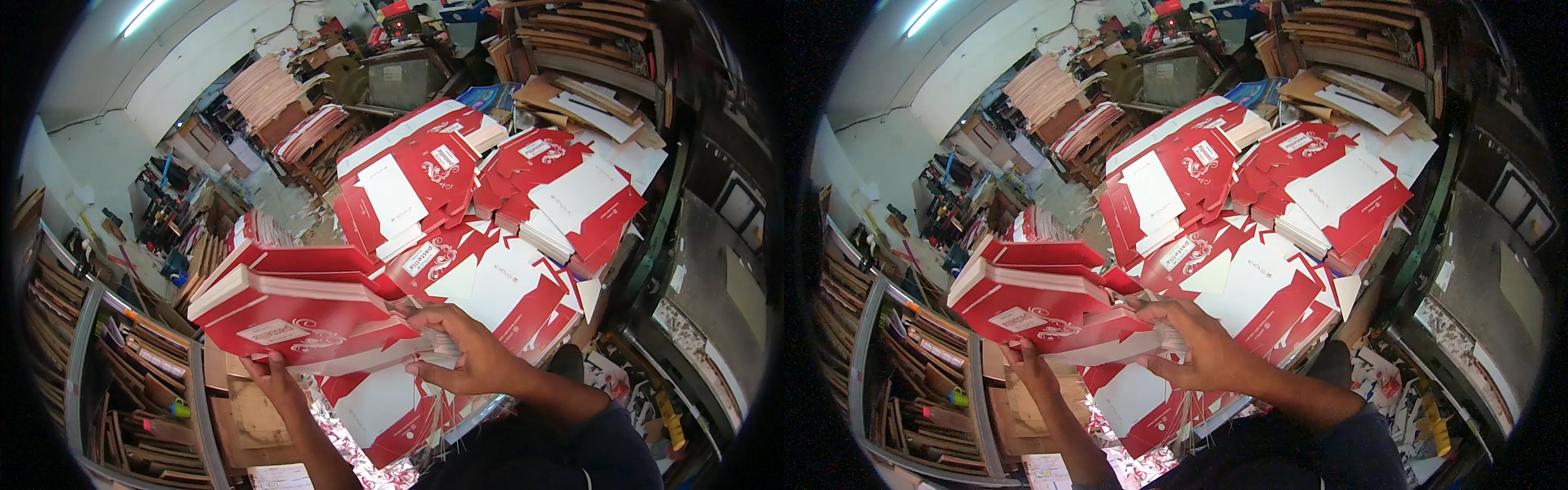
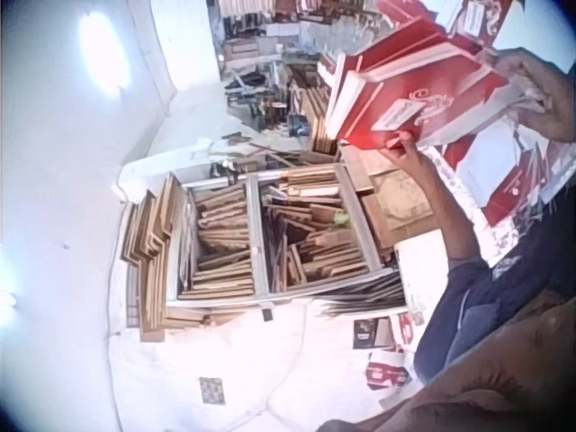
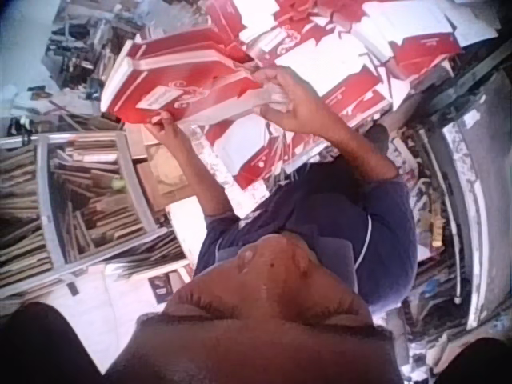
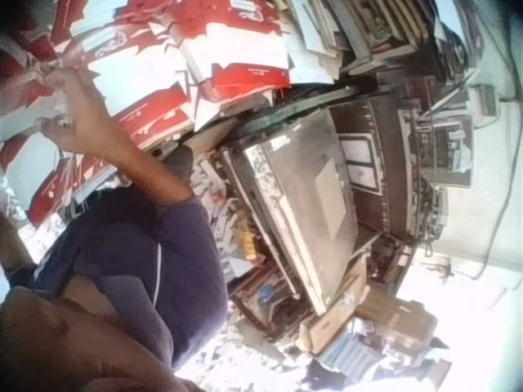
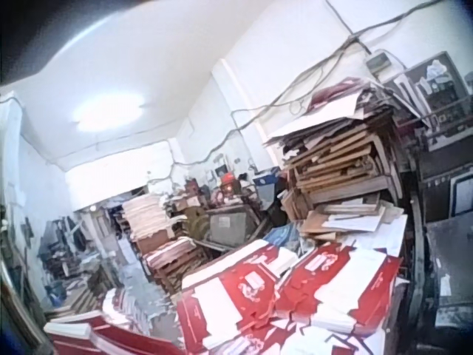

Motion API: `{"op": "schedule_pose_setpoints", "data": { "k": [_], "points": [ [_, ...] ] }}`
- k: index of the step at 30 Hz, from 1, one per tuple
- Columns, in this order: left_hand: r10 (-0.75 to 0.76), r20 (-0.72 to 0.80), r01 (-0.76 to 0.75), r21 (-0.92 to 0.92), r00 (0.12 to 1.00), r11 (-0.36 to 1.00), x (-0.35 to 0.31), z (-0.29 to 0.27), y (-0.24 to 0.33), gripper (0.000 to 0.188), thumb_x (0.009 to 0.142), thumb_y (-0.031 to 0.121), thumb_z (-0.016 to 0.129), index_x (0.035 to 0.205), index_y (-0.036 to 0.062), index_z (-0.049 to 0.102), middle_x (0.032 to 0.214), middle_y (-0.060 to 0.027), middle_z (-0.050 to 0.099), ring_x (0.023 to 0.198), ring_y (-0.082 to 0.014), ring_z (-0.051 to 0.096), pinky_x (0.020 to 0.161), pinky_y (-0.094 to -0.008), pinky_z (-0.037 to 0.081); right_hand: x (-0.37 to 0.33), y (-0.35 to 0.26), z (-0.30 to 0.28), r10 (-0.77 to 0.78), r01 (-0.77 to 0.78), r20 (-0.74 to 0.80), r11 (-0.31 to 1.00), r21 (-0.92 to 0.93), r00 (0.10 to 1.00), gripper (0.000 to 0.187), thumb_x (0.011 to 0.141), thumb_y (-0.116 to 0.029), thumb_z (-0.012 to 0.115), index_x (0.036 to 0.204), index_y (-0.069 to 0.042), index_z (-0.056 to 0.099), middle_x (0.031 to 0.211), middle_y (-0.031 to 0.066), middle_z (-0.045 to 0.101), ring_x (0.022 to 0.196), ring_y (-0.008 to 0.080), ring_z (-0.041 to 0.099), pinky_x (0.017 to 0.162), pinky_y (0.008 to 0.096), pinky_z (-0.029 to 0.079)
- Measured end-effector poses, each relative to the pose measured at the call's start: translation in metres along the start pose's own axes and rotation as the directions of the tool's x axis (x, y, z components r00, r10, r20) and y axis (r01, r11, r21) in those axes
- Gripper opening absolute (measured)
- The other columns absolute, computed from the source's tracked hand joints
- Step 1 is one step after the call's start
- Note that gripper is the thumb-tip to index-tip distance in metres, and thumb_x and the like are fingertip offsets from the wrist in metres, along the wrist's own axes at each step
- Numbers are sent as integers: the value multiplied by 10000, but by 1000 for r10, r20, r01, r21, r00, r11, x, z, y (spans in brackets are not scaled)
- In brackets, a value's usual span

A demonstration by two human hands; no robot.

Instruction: The person assembles red and white printed cardboard boxes by hand. They fold the flaps of the flat sheets, tuck them into slots, and secure the structure. The person handles the boxes one at a time, stacking the finished units on a pile.

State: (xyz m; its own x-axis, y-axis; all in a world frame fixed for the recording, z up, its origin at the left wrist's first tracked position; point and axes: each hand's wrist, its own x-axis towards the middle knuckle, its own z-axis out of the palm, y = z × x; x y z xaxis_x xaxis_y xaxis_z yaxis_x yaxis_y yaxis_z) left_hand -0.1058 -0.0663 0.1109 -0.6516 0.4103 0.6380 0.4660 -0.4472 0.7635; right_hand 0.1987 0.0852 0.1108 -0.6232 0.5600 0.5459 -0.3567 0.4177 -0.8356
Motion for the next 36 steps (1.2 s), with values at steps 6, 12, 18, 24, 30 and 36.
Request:
{"op": "schedule_pose_setpoints", "data": {
  "k": [6,12,18,24,30,36],
  "points": [
    [-47,66,62,-234,997,970,-4,-21,-8,780,941,490,611,1531,88,296,1496,-118,430,1336,-285,459,1112,-453,383,9,2,-23,142,-247,300,903,351,944,355,989,-307,623,1211,-32,579,1442,188,489,1348,268,467,1065,389,398],
    [-38,144,76,-267,989,961,-45,-73,-29,738,964,502,556,1527,91,313,1530,-133,390,1366,-304,426,1112,-490,400,19,13,-22,140,-259,356,914,313,924,382,1027,-364,542,1074,0,648,1548,208,387,1351,241,467,1025,365,427],
    [-12,102,28,-157,995,987,-62,-73,-39,727,970,482,556,1523,80,311,1519,-137,398,1353,-305,438,1108,-486,407,23,-12,-25,148,-248,361,936,249,921,288,891,-215,757,1089,-25,672,1531,191,406,993,156,656,769,268,526],
    [19,90,-11,-87,996,996,-62,-69,-35,715,975,462,556,1519,69,310,1509,-141,405,1340,-307,449,1103,-483,415,31,-8,-18,133,-229,388,950,212,912,305,895,-217,750,1143,-48,696,1480,186,454,1053,182,655,834,302,530],
    [64,98,-60,-40,993,997,-51,-62,-40,703,981,442,556,1516,58,309,1498,-145,413,1327,-308,460,1099,-479,422,32,13,-4,22,-92,257,960,265,966,294,957,-259,682,1100,-1,686,1176,134,637,955,155,656,799,285,522],
    [121,111,-125,25,986,992,-35,-53,-45,691,987,422,556,1512,47,308,1488,-148,421,1314,-310,471,1095,-476,430,33,15,-3,132,-183,181,936,301,975,249,981,-220,656,1065,10,701,892,60,688,851,78,596,753,262,504]
  ]
}}
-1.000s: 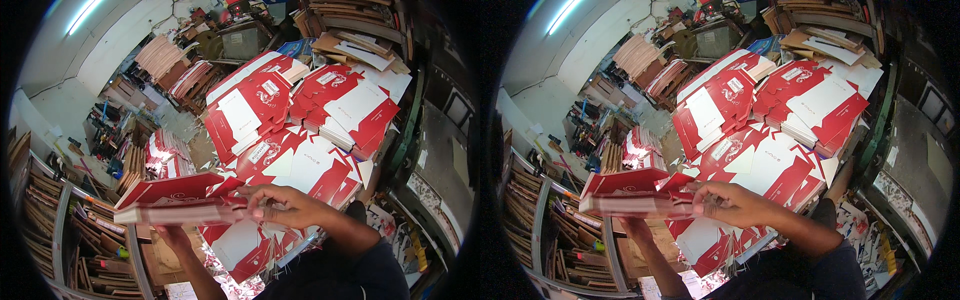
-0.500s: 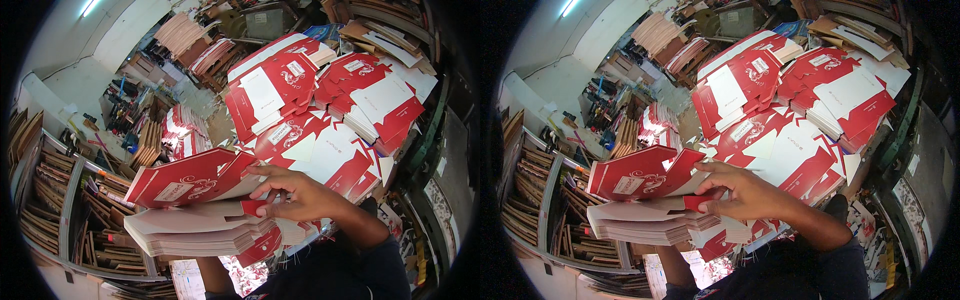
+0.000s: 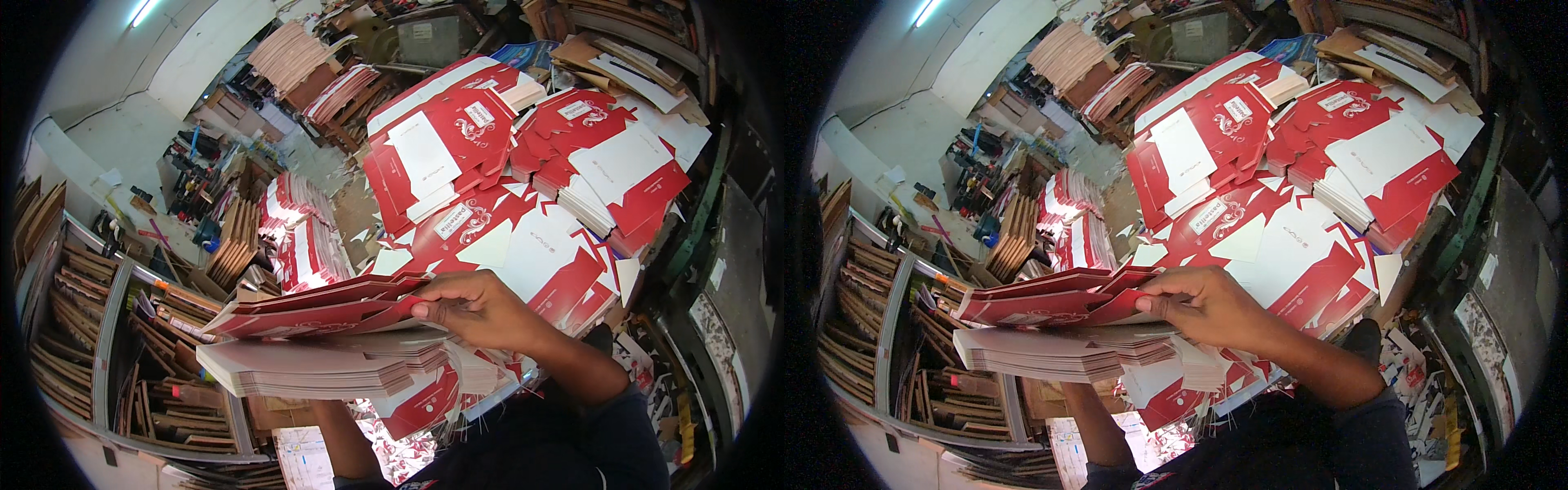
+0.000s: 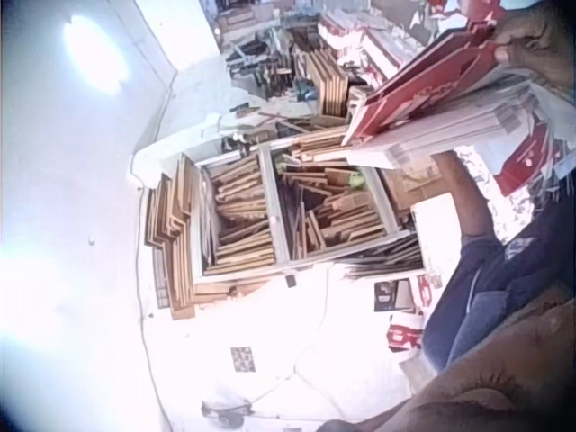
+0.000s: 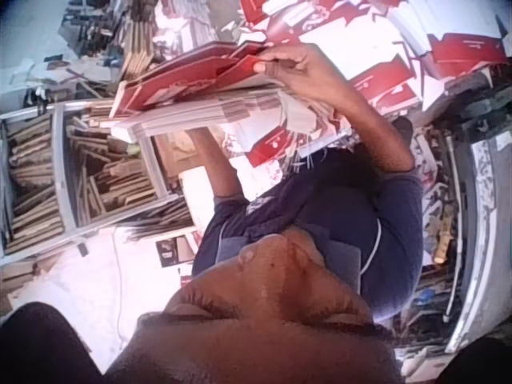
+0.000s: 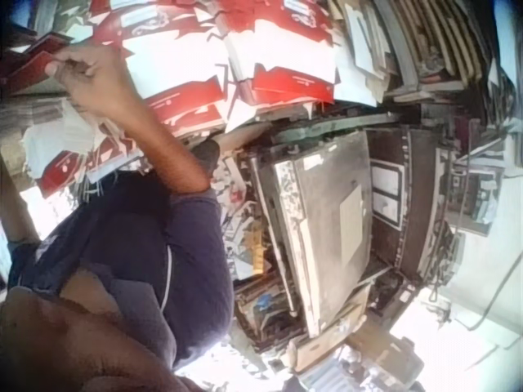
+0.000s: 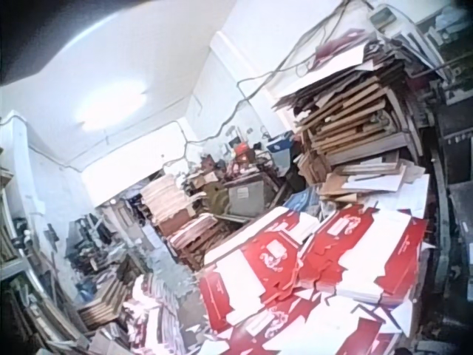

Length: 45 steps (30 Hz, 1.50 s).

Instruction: The person assembles red and white printed cardboard boxes by hand. They fold the flaps of the flat sheets, tuck them into slots, and secure the structure. The person handles the boxes one at a time, stacking the finished units on a pile.

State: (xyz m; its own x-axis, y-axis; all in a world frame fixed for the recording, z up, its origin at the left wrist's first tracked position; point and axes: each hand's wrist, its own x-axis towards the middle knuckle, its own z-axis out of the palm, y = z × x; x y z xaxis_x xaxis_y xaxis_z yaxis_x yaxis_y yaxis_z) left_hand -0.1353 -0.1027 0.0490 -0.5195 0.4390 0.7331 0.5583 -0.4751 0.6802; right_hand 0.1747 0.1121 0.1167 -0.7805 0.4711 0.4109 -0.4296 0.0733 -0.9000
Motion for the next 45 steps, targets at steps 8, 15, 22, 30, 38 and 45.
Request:
{"op": "schedule_pose_setpoints", "data": {
  "k": [8,15,22,30,38,45],
  "points": [
    [75,17,-76,62,997,995,13,2,-3,676,994,396,556,1507,32,307,1474,-154,431,1296,-312,486,1089,-471,440,4,8,5,-52,49,-179,999,-23,982,166,945,-96,688,1065,16,714,902,63,700,831,81,601,729,244,476],
    [-68,-86,60,-89,994,994,24,23,16,653,985,399,581,1465,25,346,1443,-153,455,1274,-290,510,1090,-453,444,2,24,3,-145,152,-177,988,26,974,226,958,-63,660,1169,16,672,1020,70,698,930,92,629,803,227,493],
    [-19,-177,5,-81,984,997,39,36,22,792,936,602,573,1463,52,355,1410,-110,490,1289,-250,498,1092,-422,406,-13,-11,-9,13,-26,-162,997,-79,987,430,922,-252,718,1268,-21,610,1129,124,667,1078,182,606,901,325,493],
    [-34,-165,29,-32,986,999,47,50,29,737,972,562,544,1451,34,356,1391,-130,493,1239,-249,529,1049,-403,441,-29,-44,2,-274,140,-60,651,-746,960,584,807,-290,778,1285,-30,567,1150,182,586,1076,378,525,934,482,425],
    [-107,-151,127,130,983,983,43,48,36,1051,679,425,912,1455,25,327,1321,-110,526,1186,-226,537,1004,-360,451,-33,-26,9,-142,-69,-219,672,-737,965,470,858,-190,700,1259,-6,534,1092,204,611,926,378,630,789,447,513],
    [-46,-263,74,100,964,992,54,65,41,851,579,237,982,1233,35,475,1088,-58,597,1028,-200,586,943,-336,486,-14,-10,10,-273,-26,-308,708,-706,912,282,901,-128,681,1123,34,621,954,183,681,607,219,630,613,329,525]
  ]
}}
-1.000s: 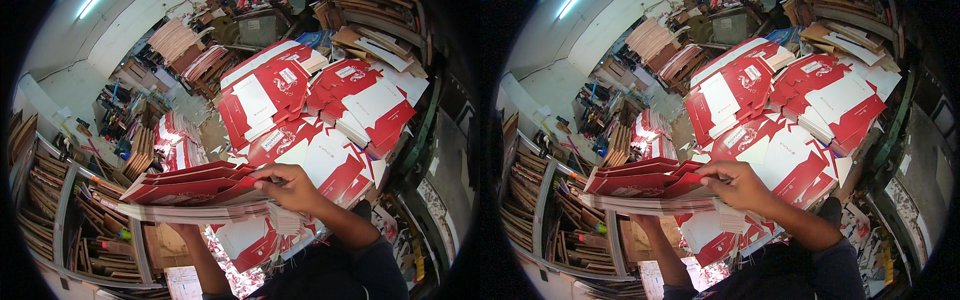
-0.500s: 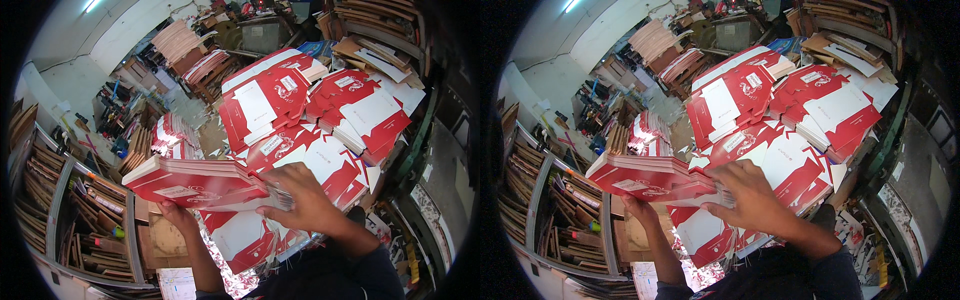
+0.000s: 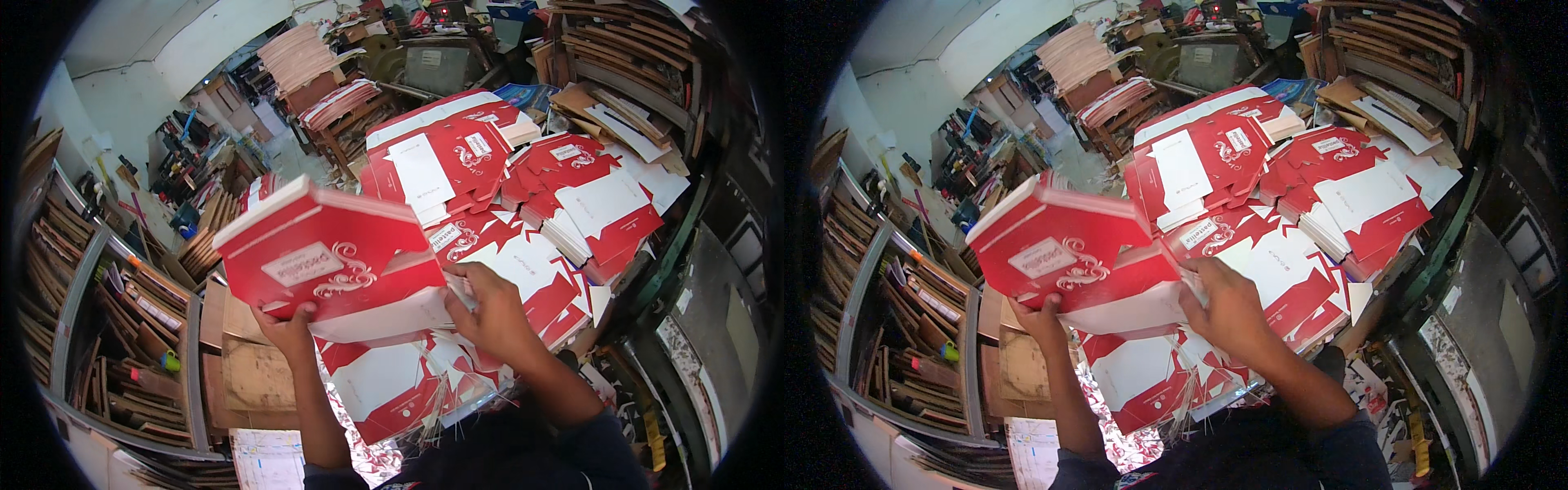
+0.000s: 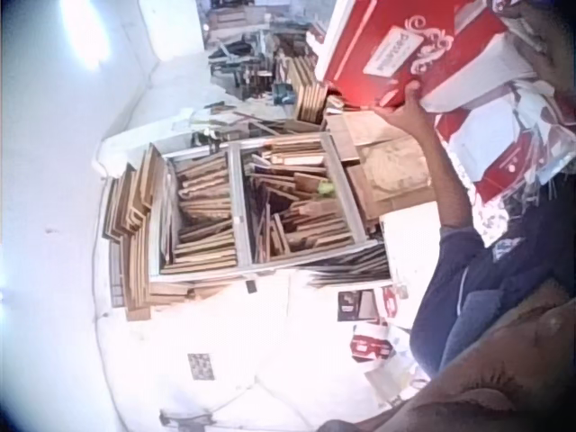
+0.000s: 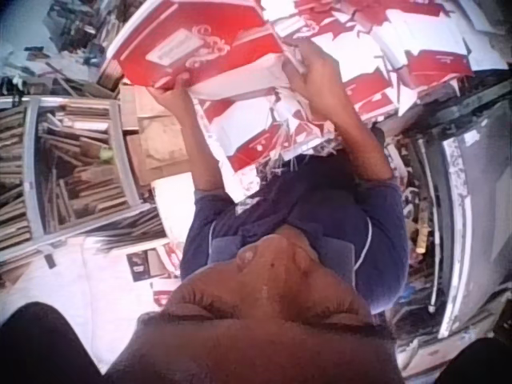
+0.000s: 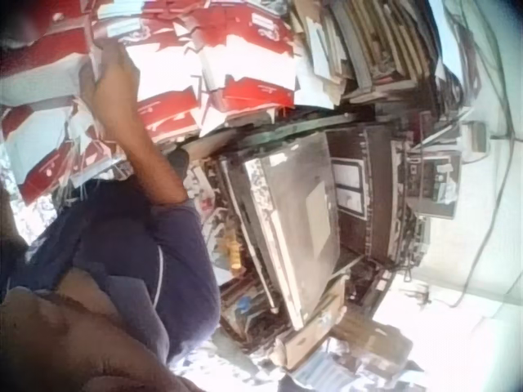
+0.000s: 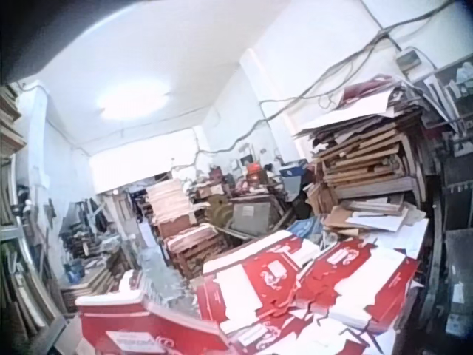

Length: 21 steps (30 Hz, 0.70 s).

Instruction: The person assembles red and white printed cardboard boxes by hand. They fold the flaps of the flat sheets, tuck them into slots, and secure the structure. The person handles the boxes one at a time, stacking the finished units on a pile.

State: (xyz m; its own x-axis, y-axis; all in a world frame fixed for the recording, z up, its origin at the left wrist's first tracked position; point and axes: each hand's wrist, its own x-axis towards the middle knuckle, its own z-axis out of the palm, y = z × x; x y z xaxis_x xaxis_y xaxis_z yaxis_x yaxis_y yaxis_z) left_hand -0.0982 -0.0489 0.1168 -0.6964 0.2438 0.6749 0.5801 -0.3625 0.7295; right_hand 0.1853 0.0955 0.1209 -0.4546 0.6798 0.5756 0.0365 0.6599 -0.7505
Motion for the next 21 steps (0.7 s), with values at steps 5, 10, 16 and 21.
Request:
{"op": "schedule_pose_setpoints", "data": {
  "k": [5,10,16,21],
  "points": [
    [-222,9,214,228,975,950,15,8,45,613,774,231,872,1190,-53,522,1058,-136,648,910,-193,641,821,-291,538,15,12,-7,144,-158,72,949,273,987,207,894,-90,684,1049,41,640,841,110,677,602,106,595,538,290,483],
    [-667,222,604,293,711,741,5,13,-5,667,822,312,822,1226,-120,513,1096,-209,672,920,-203,677,817,-298,561,25,28,-13,405,-434,442,900,-37,801,259,840,-182,687,988,31,677,689,118,674,543,178,611,558,333,484],
    [-607,99,201,892,788,405,-51,25,-66,928,753,595,777,1339,-50,460,1351,-318,481,1263,-412,472,1017,-560,396,7,114,34,596,-556,478,795,-242,645,316,813,-261,696,936,29,704,677,147,685,596,205,672,609,345,520],
    [-236,773,-382,524,589,761,-84,80,-26,855,771,553,760,1478,199,436,1540,-194,343,1424,-401,308,1120,-613,248,8,111,35,646,-564,496,758,-327,580,281,833,-240,716,901,31,697,676,87,666,599,153,631,590,295,497]
  ]
}}
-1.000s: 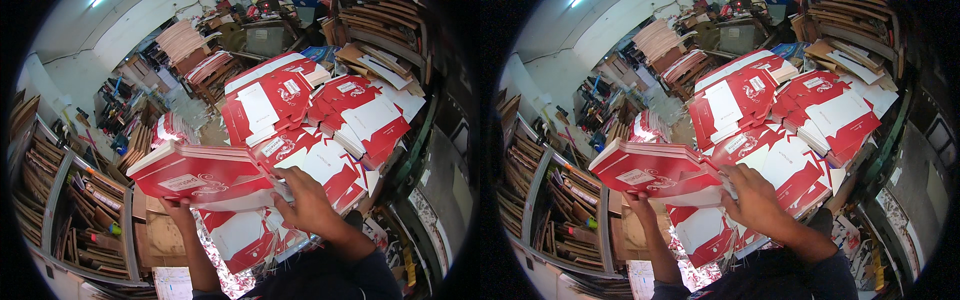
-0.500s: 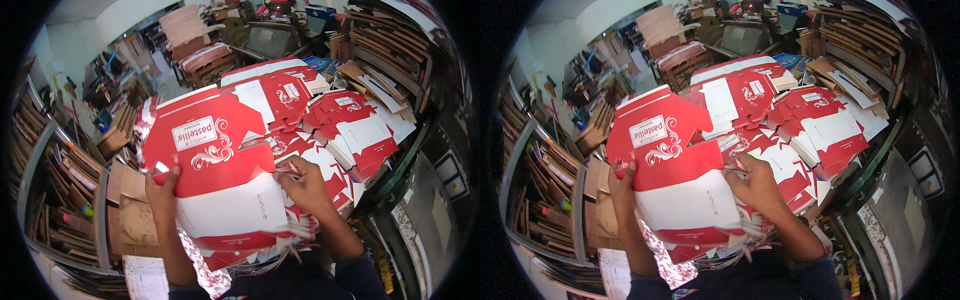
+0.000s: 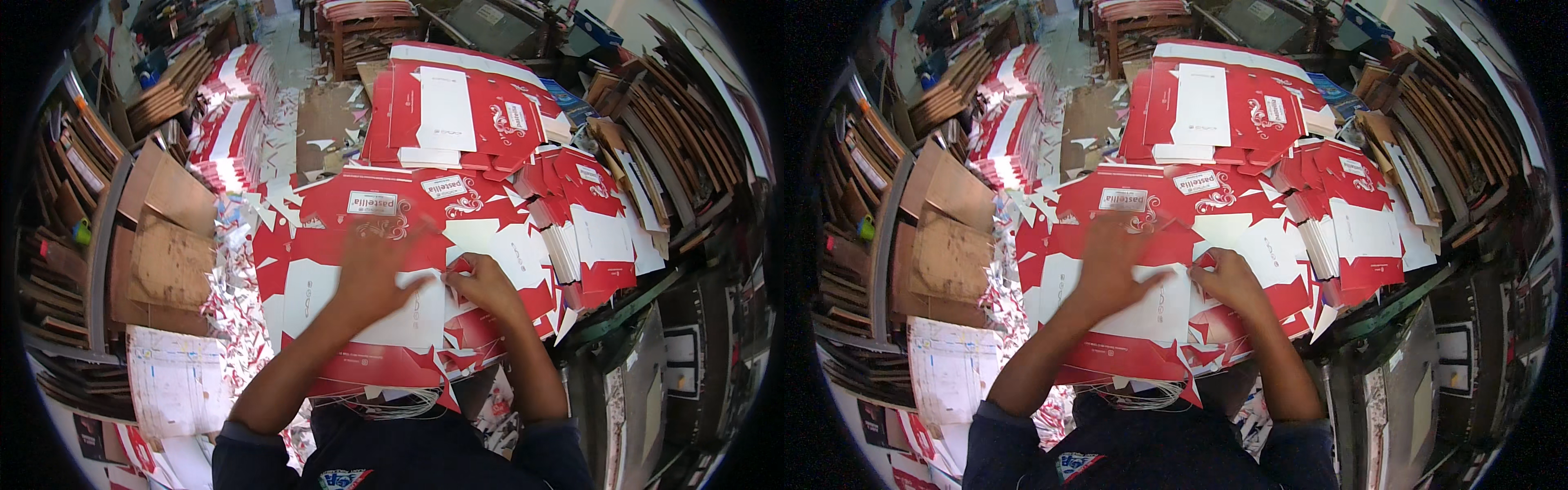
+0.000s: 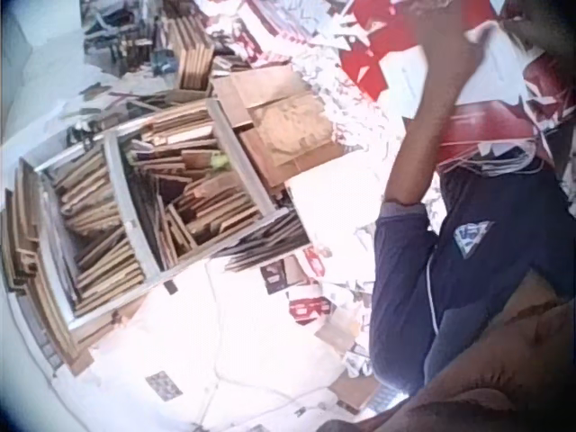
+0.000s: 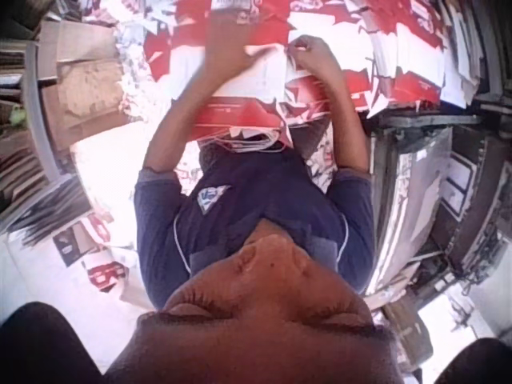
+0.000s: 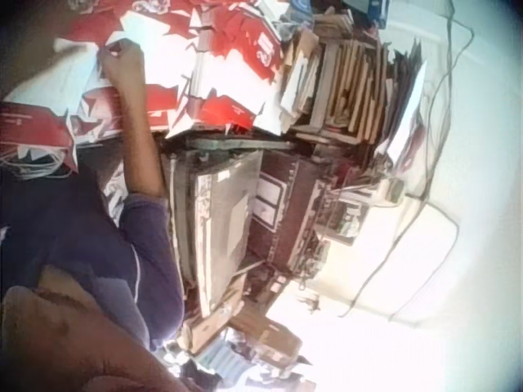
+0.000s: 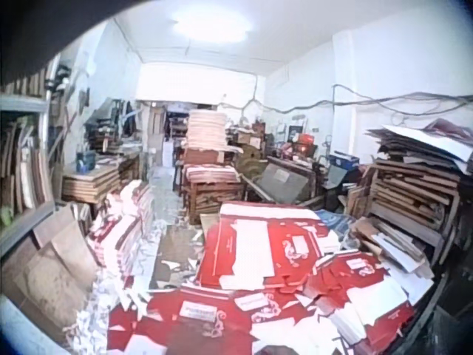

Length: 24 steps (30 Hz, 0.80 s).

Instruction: The person assembles red and white printed cardboard boxes by hand. They fold the flaps of the flat sheets, tuck them into slots, and secure the structure. The person handles the boxes one at a time, stacking the finished units on a pile.

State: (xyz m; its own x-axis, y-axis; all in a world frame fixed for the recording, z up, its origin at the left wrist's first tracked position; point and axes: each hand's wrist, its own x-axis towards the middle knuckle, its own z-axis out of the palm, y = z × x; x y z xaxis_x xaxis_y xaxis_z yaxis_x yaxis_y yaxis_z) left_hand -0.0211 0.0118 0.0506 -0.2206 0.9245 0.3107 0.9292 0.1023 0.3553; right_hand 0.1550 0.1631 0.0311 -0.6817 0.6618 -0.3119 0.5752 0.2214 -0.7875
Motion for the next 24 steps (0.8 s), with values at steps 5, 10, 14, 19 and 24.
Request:
{"op": "schedule_pose_setpoints", "data": {
  "k": [5,10,14,19,24],
  "points": [
    [142,98,-144,6,985,990,-3,46,-9,691,842,593,656,1436,270,513,1601,-99,300,1474,-377,256,1119,-697,184,9,-2,-11,33,-18,116,992,-125,993,334,819,-301,696,888,25,705,636,142,671,568,208,659,589,352,509],
    [89,93,-89,-1,992,996,-3,50,-11,723,841,643,614,1464,304,475,1597,-102,319,1481,-360,254,1100,-744,132,3,-23,-9,-137,151,65,943,-296,988,267,833,-271,664,841,-8,706,555,121,620,510,202,611,546,362,483],
    [44,97,-38,-61,994,997,-5,53,-12,777,838,636,622,1478,226,459,1585,-94,346,1484,-333,255,1094,-760,110,-1,-51,-5,-315,317,34,938,-141,948,203,812,-198,656,810,2,687,651,93,651,490,160,567,518,321,458],
    [17,130,-11,-52,991,999,-7,56,-14,886,824,659,614,1483,97,426,1592,-78,333,1489,-289,251,1134,-727,79,-14,-125,-49,-181,162,-6,864,476,984,163,796,-133,635,872,10,639,691,78,632,409,71,464,380,197,360],
    [0,91,10,-107,996,994,-4,57,-15,992,797,696,632,1473,10,398,1580,-161,327,1491,-303,251,1168,-669,85,-19,-134,-62,-275,447,-420,803,394,865,202,850,-204,614,887,-24,699,689,11,646,463,27,430,404,215,286]
  ]
}}
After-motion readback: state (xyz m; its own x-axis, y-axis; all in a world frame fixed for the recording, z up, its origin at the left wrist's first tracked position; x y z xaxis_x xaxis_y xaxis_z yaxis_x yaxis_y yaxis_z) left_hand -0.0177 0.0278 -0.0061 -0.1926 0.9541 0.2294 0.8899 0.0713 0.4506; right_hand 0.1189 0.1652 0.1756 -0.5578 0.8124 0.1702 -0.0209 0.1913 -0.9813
